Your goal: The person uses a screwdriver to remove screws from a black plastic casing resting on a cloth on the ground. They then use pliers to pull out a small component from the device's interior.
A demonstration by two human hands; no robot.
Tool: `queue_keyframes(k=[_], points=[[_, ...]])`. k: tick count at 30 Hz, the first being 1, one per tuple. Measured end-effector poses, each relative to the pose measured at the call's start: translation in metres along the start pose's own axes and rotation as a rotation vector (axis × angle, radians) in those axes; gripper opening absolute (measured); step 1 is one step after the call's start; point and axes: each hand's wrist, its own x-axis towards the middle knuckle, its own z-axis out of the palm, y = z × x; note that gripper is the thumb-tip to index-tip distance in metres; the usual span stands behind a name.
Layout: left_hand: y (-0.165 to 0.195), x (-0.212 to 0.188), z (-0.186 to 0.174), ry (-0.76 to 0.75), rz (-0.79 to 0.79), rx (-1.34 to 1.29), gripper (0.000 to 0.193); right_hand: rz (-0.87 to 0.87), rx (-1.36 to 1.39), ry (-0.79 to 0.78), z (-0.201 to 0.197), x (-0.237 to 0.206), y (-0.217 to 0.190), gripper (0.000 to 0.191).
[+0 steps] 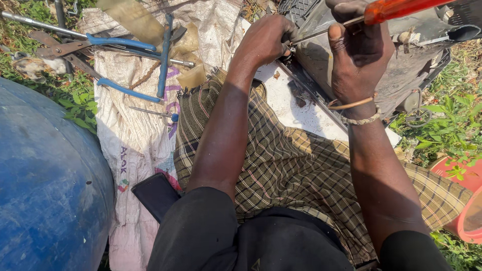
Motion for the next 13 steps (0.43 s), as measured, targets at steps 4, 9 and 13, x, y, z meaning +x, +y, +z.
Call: queue_keyframes(k=[4, 9, 13], points=[[0.002, 0.000, -0.001, 0.010, 0.012, 0.001, 0.023, -0.080, -0.244, 0.037, -0.007, -0.002, 0.004, 0.028], [0.004, -0.001, -0.002, -0.021, -0.043, 0.013, 0.022, -0.114, -0.227, -0.060, -0.011, 0.001, 0.005, 0.021], [0.006, -0.002, -0.006, 0.002, -0.006, 0.044, 0.024, -0.123, -0.207, -0.081, -0.018, -0.005, 0.008, 0.021]])
